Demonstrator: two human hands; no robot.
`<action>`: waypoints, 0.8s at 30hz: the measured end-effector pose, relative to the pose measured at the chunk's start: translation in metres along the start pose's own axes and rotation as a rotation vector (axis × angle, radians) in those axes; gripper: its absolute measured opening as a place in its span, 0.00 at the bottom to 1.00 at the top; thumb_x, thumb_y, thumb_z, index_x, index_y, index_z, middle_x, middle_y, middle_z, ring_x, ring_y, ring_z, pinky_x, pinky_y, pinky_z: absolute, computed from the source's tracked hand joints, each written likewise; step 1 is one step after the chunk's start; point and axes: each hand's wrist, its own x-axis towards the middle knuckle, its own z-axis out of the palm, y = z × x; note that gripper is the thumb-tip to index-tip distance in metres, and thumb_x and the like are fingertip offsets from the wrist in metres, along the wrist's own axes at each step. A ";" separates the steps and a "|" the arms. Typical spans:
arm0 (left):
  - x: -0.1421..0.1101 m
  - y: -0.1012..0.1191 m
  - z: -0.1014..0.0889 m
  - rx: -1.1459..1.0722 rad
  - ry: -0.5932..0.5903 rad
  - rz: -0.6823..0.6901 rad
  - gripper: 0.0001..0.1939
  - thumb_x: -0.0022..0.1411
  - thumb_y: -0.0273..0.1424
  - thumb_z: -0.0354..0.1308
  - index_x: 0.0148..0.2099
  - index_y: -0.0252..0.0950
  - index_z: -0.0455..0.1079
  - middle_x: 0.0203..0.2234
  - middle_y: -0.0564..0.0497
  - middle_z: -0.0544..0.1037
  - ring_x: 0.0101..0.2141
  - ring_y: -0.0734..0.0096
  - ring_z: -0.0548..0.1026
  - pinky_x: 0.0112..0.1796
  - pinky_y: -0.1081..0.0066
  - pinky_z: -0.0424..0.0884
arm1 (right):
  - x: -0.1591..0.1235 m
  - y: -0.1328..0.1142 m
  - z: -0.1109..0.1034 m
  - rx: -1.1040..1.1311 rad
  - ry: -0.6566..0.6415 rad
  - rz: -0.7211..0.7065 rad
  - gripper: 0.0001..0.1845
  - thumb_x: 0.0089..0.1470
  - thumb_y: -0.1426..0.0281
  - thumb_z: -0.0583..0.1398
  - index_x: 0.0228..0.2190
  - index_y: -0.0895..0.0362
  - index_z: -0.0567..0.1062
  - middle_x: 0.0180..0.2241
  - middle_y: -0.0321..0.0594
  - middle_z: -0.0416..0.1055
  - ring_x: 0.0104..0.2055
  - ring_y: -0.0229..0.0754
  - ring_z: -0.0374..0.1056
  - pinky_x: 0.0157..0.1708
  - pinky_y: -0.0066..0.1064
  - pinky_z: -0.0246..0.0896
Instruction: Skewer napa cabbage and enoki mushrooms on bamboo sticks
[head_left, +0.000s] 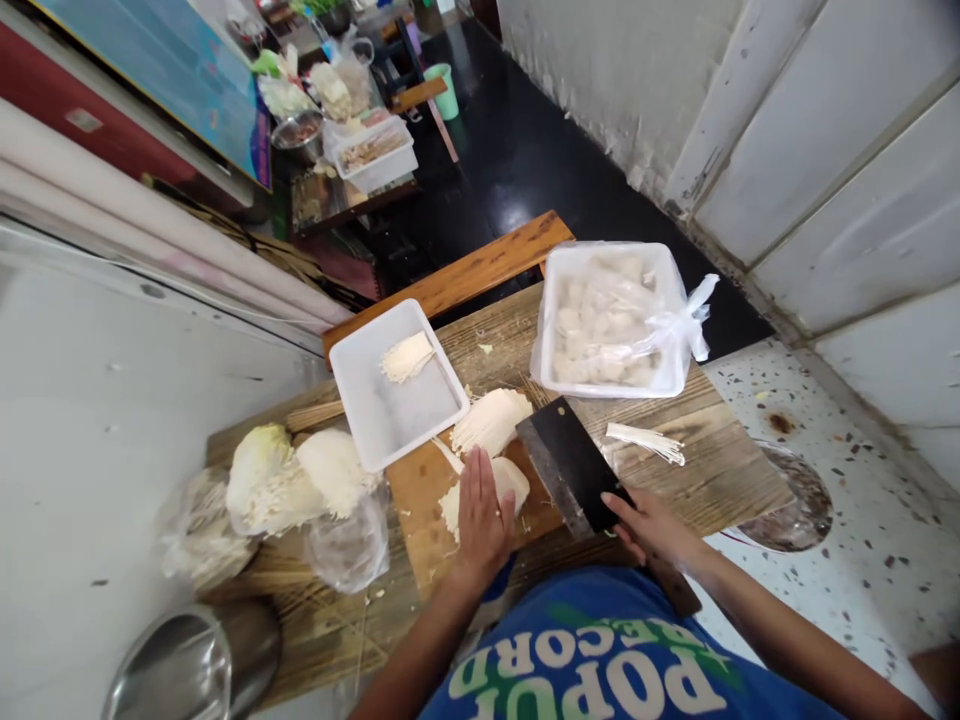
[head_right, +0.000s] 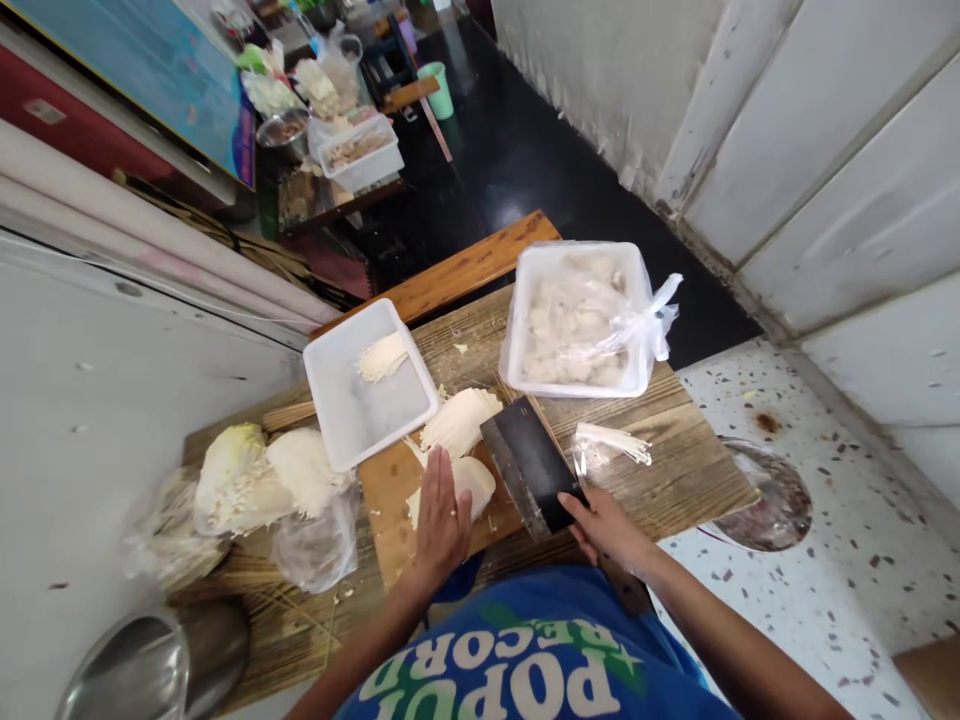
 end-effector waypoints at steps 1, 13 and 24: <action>-0.009 0.001 0.006 0.024 -0.005 -0.014 0.33 0.67 0.32 0.41 0.69 0.31 0.32 0.66 0.37 0.45 0.65 0.56 0.44 0.62 0.52 0.50 | 0.005 0.001 0.004 -0.009 -0.017 -0.003 0.28 0.50 0.42 0.51 0.22 0.54 0.58 0.11 0.28 0.58 0.10 0.33 0.54 0.10 0.24 0.47; -0.022 -0.007 0.041 0.044 -0.008 -0.106 0.32 0.67 0.33 0.44 0.69 0.31 0.37 0.65 0.36 0.49 0.65 0.55 0.44 0.61 0.48 0.50 | 0.024 0.007 0.014 -0.120 -0.116 0.011 0.25 0.54 0.46 0.49 0.20 0.54 0.58 0.09 0.29 0.57 0.10 0.33 0.54 0.10 0.23 0.47; -0.023 -0.008 0.045 0.080 -0.021 -0.103 0.32 0.67 0.32 0.44 0.69 0.29 0.38 0.65 0.37 0.49 0.65 0.55 0.44 0.62 0.50 0.49 | 0.018 -0.005 0.016 -0.148 -0.122 -0.008 0.26 0.53 0.45 0.49 0.21 0.54 0.59 0.09 0.29 0.56 0.09 0.32 0.54 0.10 0.23 0.47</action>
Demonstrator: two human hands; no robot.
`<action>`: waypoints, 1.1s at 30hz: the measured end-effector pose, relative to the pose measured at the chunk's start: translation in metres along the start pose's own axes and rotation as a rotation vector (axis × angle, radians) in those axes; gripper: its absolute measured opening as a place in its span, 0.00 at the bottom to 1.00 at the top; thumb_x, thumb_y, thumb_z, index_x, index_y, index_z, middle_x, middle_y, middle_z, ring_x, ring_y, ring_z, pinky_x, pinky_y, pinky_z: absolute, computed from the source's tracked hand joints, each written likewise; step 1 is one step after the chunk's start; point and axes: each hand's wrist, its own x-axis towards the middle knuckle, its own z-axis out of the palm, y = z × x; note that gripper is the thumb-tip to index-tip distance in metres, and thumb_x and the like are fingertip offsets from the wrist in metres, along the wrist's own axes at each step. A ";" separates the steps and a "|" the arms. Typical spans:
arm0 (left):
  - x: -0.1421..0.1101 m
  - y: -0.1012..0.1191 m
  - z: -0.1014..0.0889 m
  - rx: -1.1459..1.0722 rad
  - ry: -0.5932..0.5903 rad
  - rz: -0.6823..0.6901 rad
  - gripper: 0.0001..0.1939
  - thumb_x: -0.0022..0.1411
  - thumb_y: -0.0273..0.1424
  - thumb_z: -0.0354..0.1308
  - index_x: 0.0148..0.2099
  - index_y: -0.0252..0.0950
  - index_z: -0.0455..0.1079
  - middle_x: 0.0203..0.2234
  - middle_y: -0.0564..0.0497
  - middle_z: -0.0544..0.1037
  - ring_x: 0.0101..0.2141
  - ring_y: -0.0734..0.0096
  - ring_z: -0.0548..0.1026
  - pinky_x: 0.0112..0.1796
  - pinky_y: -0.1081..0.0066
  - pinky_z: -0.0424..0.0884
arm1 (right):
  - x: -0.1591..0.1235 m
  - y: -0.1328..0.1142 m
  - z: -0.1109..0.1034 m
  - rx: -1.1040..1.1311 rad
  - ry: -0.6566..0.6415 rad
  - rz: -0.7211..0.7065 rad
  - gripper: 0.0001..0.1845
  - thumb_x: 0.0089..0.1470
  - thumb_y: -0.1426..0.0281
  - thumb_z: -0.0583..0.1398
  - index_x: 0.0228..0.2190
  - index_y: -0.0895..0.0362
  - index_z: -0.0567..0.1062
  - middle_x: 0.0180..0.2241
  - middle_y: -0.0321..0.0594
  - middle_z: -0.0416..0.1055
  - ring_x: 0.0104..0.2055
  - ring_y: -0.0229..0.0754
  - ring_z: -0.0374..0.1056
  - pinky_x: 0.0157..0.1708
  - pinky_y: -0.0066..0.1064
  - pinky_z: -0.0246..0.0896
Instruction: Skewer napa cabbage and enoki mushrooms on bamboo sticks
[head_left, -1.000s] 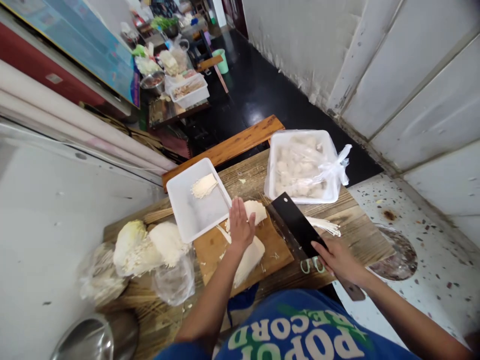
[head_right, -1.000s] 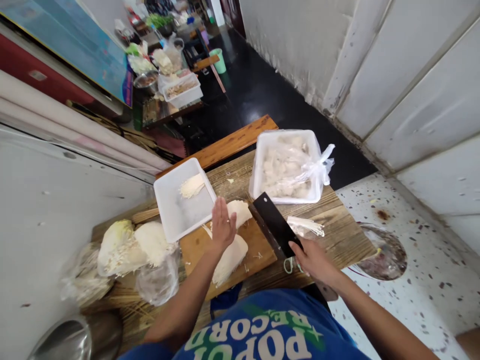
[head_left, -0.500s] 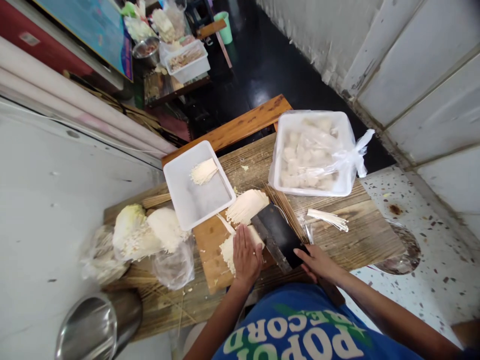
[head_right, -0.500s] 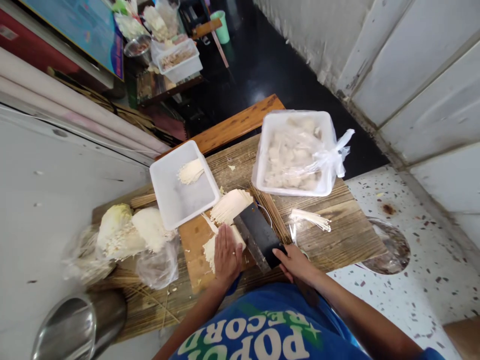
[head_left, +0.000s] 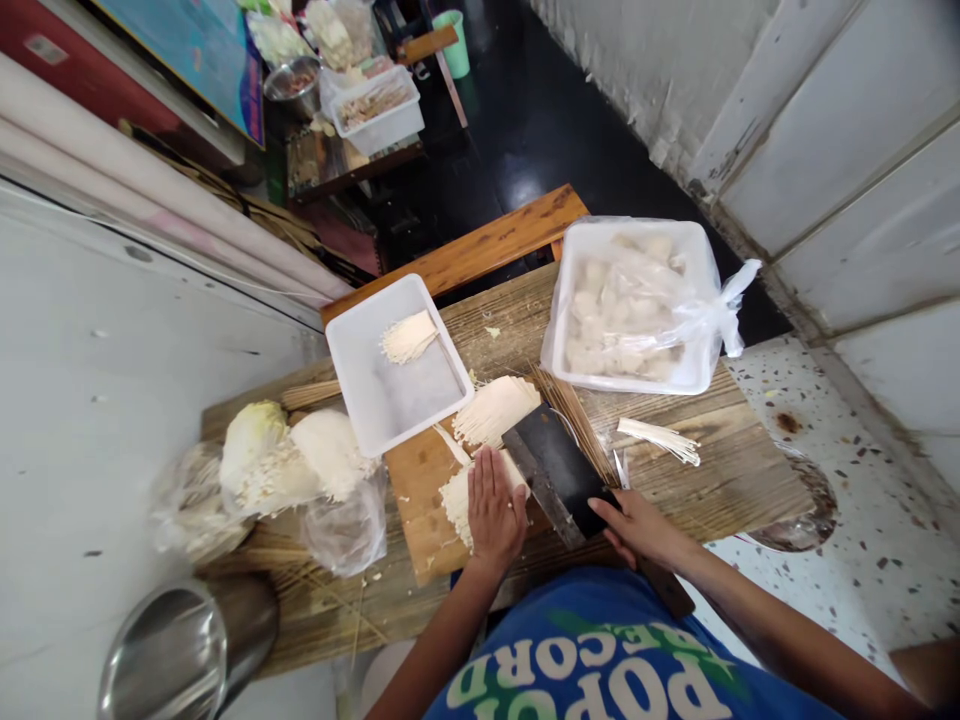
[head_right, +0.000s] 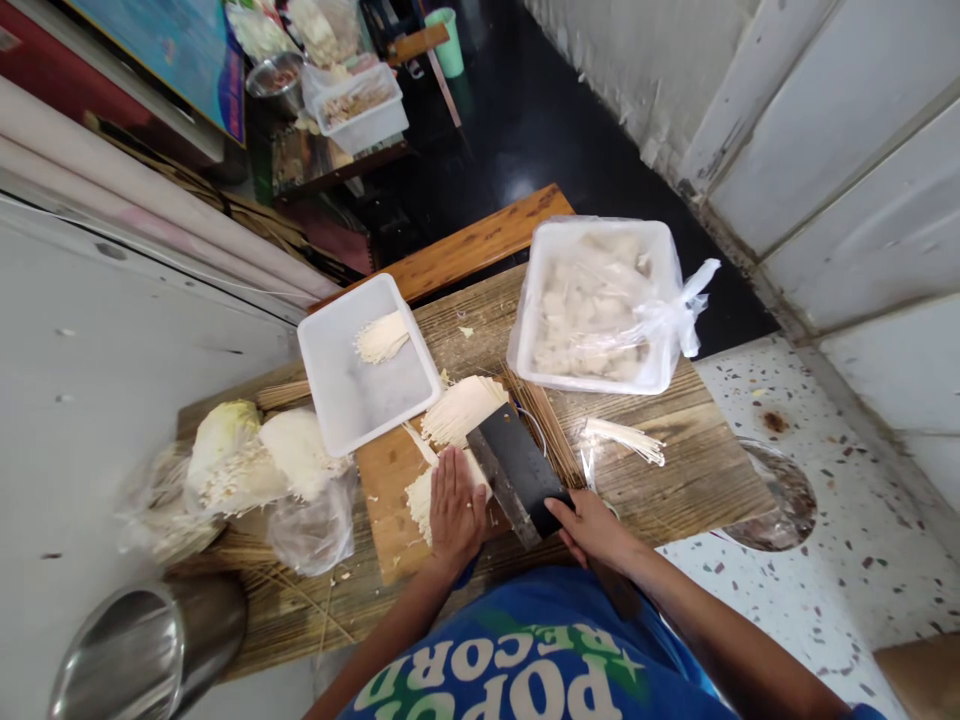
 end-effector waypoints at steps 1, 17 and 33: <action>0.000 0.000 0.000 -0.012 0.004 0.000 0.32 0.67 0.32 0.44 0.69 0.30 0.38 0.66 0.37 0.49 0.65 0.56 0.44 0.62 0.50 0.49 | 0.000 0.000 0.000 -0.002 0.000 0.002 0.25 0.53 0.45 0.49 0.21 0.54 0.59 0.09 0.29 0.57 0.09 0.32 0.54 0.10 0.23 0.47; 0.000 0.000 0.001 0.031 -0.017 0.015 0.31 0.67 0.31 0.44 0.68 0.29 0.40 0.65 0.38 0.50 0.65 0.58 0.45 0.62 0.53 0.48 | -0.004 -0.001 0.002 -0.180 0.023 -0.021 0.22 0.60 0.53 0.45 0.21 0.54 0.58 0.10 0.32 0.60 0.11 0.34 0.57 0.14 0.24 0.49; 0.000 0.002 0.003 -0.002 0.004 -0.007 0.31 0.67 0.31 0.43 0.68 0.28 0.39 0.65 0.37 0.50 0.65 0.56 0.44 0.62 0.51 0.49 | 0.011 -0.001 0.020 -0.219 0.051 -0.100 0.18 0.63 0.60 0.45 0.24 0.54 0.60 0.10 0.32 0.59 0.12 0.35 0.59 0.15 0.24 0.52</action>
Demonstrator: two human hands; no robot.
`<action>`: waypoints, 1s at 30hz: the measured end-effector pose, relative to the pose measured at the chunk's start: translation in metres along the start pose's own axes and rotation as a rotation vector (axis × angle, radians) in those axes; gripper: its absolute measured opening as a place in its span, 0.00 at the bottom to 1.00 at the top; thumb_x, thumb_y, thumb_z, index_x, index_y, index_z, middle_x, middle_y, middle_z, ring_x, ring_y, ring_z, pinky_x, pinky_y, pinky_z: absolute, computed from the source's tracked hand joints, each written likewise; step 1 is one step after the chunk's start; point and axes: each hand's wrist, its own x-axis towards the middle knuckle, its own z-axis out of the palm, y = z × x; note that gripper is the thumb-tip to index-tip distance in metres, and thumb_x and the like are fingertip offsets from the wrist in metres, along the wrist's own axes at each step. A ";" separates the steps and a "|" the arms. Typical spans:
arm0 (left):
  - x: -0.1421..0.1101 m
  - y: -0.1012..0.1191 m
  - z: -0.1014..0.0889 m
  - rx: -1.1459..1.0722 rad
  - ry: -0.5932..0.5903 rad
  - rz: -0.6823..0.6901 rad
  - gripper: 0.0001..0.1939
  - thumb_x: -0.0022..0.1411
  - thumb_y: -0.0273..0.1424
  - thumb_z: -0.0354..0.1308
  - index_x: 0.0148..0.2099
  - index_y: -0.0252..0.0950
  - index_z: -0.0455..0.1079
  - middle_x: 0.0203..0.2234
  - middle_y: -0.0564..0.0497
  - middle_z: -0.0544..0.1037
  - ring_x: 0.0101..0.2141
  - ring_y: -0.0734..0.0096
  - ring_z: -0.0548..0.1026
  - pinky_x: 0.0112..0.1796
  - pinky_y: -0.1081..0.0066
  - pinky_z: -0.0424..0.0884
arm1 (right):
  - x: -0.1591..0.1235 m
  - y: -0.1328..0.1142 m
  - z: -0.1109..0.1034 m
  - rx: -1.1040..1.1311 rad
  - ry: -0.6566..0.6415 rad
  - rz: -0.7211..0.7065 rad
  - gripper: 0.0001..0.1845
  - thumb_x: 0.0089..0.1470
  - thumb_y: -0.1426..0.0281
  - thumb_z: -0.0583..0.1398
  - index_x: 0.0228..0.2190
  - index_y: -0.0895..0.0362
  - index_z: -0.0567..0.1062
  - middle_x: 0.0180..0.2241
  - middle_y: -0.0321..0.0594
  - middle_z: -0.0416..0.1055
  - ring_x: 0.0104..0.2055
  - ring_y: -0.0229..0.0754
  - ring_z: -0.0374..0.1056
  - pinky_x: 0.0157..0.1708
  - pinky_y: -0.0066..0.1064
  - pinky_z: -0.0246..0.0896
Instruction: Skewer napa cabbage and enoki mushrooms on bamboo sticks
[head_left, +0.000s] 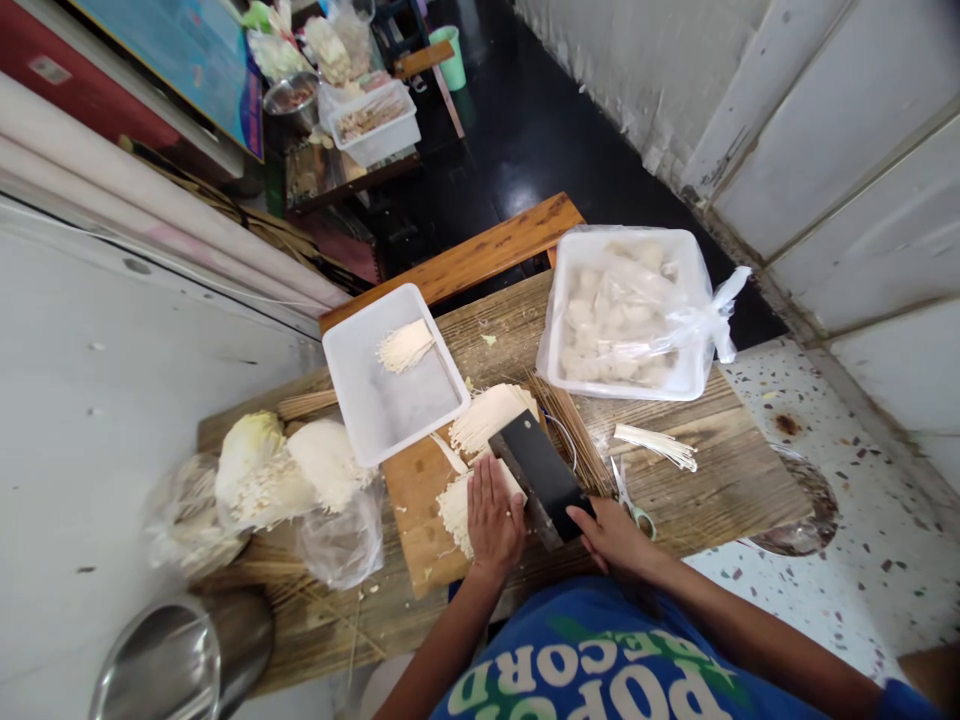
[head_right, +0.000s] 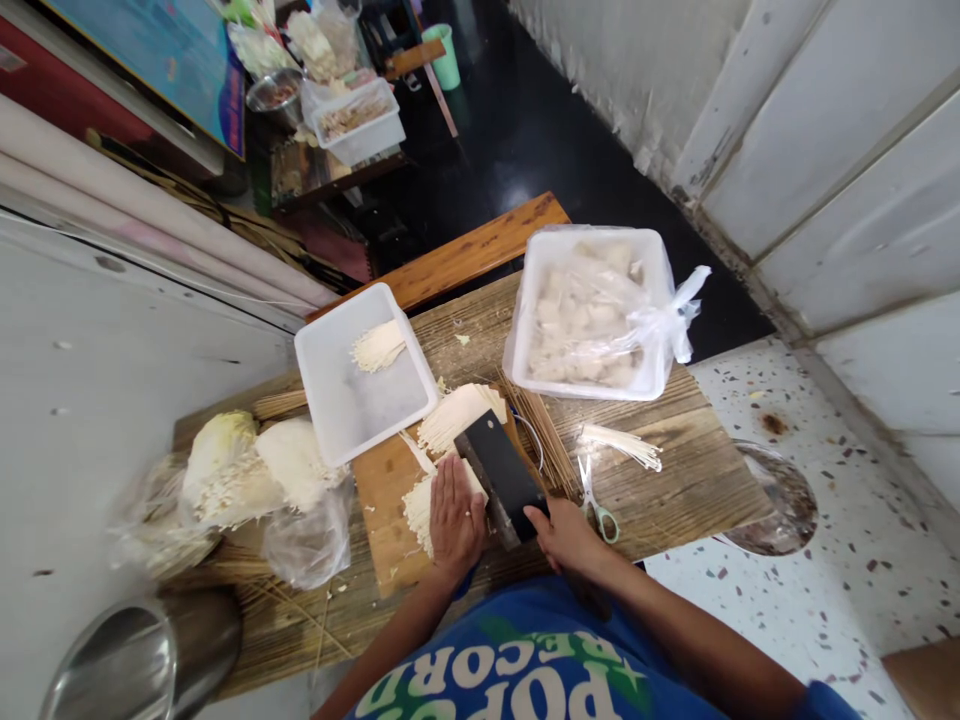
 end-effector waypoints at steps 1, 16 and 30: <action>0.000 0.000 0.000 0.007 0.003 0.004 0.32 0.67 0.31 0.43 0.68 0.28 0.38 0.65 0.37 0.49 0.65 0.56 0.44 0.61 0.50 0.49 | 0.002 -0.001 0.001 -0.002 -0.002 -0.002 0.19 0.63 0.60 0.45 0.23 0.54 0.60 0.10 0.32 0.59 0.12 0.35 0.59 0.16 0.24 0.53; -0.004 -0.004 0.004 -0.026 0.005 0.048 0.33 0.67 0.31 0.43 0.69 0.29 0.35 0.66 0.36 0.48 0.65 0.54 0.44 0.61 0.49 0.50 | 0.006 0.019 0.016 0.145 -0.110 0.012 0.25 0.59 0.53 0.46 0.18 0.54 0.60 0.09 0.33 0.58 0.10 0.34 0.55 0.12 0.24 0.48; -0.016 0.003 -0.009 -0.126 0.032 -0.044 0.34 0.68 0.30 0.39 0.69 0.32 0.26 0.67 0.37 0.37 0.66 0.54 0.38 0.62 0.48 0.45 | -0.010 -0.032 0.025 -0.180 -0.009 -0.098 0.15 0.60 0.67 0.49 0.36 0.63 0.71 0.29 0.49 0.74 0.32 0.45 0.71 0.34 0.31 0.64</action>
